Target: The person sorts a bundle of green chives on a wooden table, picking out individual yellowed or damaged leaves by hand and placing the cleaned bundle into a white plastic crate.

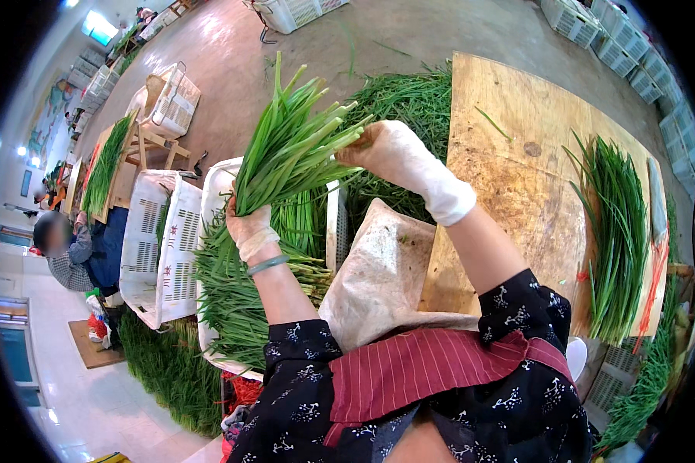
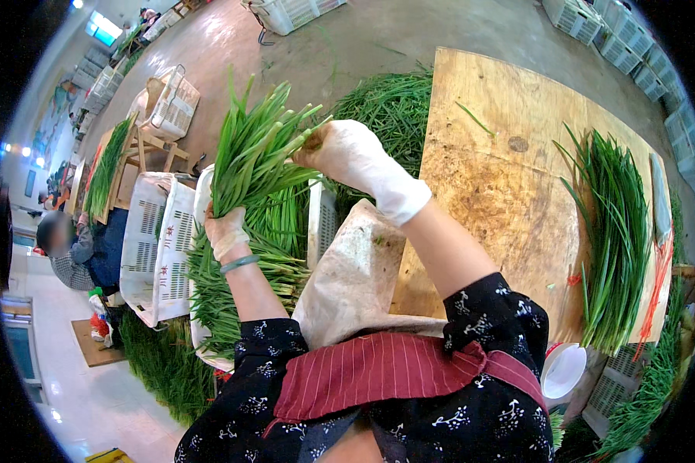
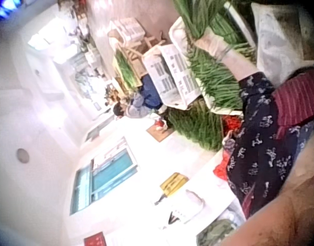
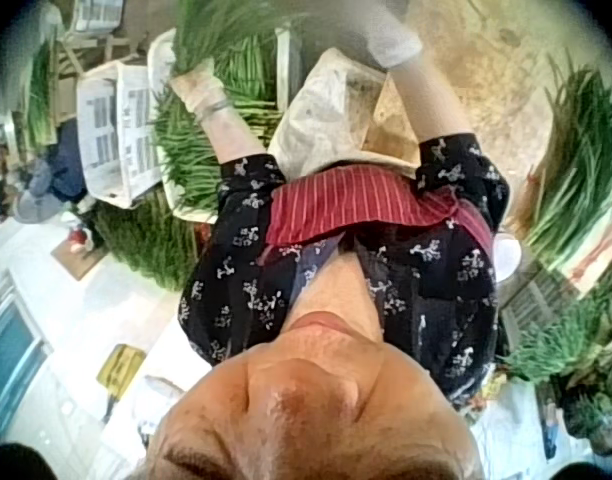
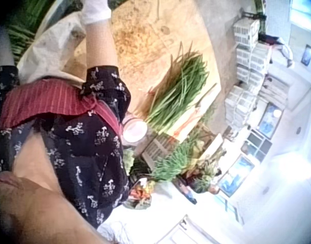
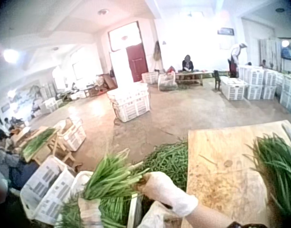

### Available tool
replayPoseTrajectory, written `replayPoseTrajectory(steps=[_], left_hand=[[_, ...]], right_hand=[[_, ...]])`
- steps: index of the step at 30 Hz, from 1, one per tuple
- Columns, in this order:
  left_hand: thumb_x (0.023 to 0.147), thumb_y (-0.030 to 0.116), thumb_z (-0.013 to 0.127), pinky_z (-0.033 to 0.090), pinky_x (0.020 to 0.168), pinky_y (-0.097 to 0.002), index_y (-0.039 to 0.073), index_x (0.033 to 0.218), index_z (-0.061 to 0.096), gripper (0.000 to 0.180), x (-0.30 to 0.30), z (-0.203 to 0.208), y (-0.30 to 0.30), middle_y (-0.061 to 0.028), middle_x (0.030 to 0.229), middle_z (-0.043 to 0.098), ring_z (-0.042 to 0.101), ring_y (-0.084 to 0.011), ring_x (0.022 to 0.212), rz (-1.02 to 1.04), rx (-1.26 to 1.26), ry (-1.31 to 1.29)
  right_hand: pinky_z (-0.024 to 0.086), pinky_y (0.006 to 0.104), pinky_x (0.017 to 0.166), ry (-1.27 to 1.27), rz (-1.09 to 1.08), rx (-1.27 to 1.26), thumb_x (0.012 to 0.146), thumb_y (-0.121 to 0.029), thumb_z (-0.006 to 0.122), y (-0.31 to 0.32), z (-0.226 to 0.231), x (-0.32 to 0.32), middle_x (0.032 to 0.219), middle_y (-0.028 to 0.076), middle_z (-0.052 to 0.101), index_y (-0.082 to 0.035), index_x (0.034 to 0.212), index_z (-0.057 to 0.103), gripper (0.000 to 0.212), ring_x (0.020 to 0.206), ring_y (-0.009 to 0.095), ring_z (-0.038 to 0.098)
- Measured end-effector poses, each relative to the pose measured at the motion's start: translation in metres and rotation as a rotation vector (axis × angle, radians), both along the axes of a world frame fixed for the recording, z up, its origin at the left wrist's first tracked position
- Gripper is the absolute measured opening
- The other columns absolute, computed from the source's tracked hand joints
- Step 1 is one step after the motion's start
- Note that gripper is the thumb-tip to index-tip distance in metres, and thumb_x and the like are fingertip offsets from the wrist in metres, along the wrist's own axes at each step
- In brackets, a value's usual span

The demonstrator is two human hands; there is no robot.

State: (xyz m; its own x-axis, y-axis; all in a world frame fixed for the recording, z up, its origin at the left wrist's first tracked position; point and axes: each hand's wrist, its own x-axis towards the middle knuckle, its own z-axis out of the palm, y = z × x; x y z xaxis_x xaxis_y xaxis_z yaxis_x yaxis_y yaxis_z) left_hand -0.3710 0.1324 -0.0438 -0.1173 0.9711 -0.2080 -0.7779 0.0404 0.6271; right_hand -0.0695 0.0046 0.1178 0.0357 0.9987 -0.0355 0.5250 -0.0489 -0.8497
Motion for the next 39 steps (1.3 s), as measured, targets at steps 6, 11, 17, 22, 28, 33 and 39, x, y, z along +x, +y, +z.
replayPoseTrajectory(steps=[6,11,17,22,28,33,39], left_hand=[[0.078,0.017,0.061,0.046,0.082,-0.0234,0.003,0.104,0.054,0.030,0.000,0.010,-0.006,-0.0042,0.105,0.065,0.060,-0.0113,0.091,0.027,-0.111,-0.067],[0.078,0.010,0.042,0.045,0.088,-0.0362,0.003,0.098,0.065,0.031,-0.016,-0.016,0.003,-0.0127,0.104,0.065,0.061,-0.0234,0.096,0.163,-0.053,0.330],[0.076,0.012,0.062,0.048,0.080,-0.0248,0.000,0.105,0.055,0.033,-0.020,-0.028,0.008,-0.0072,0.101,0.066,0.061,-0.0145,0.087,0.022,-0.174,0.234],[0.079,0.012,0.052,0.046,0.085,-0.0346,0.005,0.101,0.059,0.025,-0.008,-0.006,-0.007,-0.0098,0.106,0.064,0.060,-0.0212,0.095,0.138,-0.200,0.142],[0.075,0.013,0.046,0.043,0.091,-0.0465,0.004,0.101,0.063,0.032,0.012,0.023,-0.017,-0.0135,0.107,0.064,0.058,-0.0299,0.100,0.077,-0.259,-0.382],[0.074,0.013,0.042,0.039,0.095,-0.0488,0.001,0.102,0.063,0.038,0.022,0.033,-0.028,-0.0154,0.108,0.063,0.058,-0.0305,0.101,0.019,-0.232,-0.500],[0.076,0.014,0.040,0.039,0.095,-0.0478,0.000,0.099,0.064,0.036,0.018,0.030,-0.027,-0.0142,0.103,0.065,0.059,-0.0270,0.101,-0.070,-0.136,-0.574]], right_hand=[[0.040,0.0253,0.087,0.737,-0.058,0.418,0.084,-0.023,0.061,0.001,-0.010,0.018,0.094,0.007,0.067,-0.002,0.097,0.065,0.026,0.091,0.012,0.057],[0.039,0.0307,0.096,0.312,-0.578,0.504,0.085,-0.030,0.060,0.012,-0.027,0.063,0.109,0.011,0.063,0.001,0.116,0.057,0.044,0.107,0.020,0.055],[0.042,0.0196,0.061,0.705,0.127,-0.278,0.084,-0.027,0.063,-0.005,-0.093,0.015,0.090,0.002,0.065,-0.002,0.108,0.061,0.034,0.061,0.006,0.047],[0.038,0.0164,0.056,1.193,0.052,-0.178,0.088,-0.017,0.058,-0.004,-0.104,0.000,0.083,0.003,0.064,0.001,0.107,0.060,0.026,0.061,0.005,0.046],[0.039,0.0191,0.057,0.801,0.086,-0.223,0.091,-0.021,0.054,-0.006,-0.075,0.003,0.083,0.004,0.064,0.001,0.099,0.062,0.025,0.061,0.006,0.046],[0.039,0.0217,0.052,0.646,0.038,-0.137,0.088,-0.020,0.054,-0.023,-0.060,0.024,0.082,0.005,0.063,0.001,0.096,0.061,0.024,0.058,0.007,0.045],[0.044,0.0251,0.067,0.423,-0.258,0.093,0.087,-0.021,0.057,-0.032,-0.014,0.098,0.087,0.006,0.062,-0.001,0.102,0.061,0.024,0.071,0.012,0.052]])
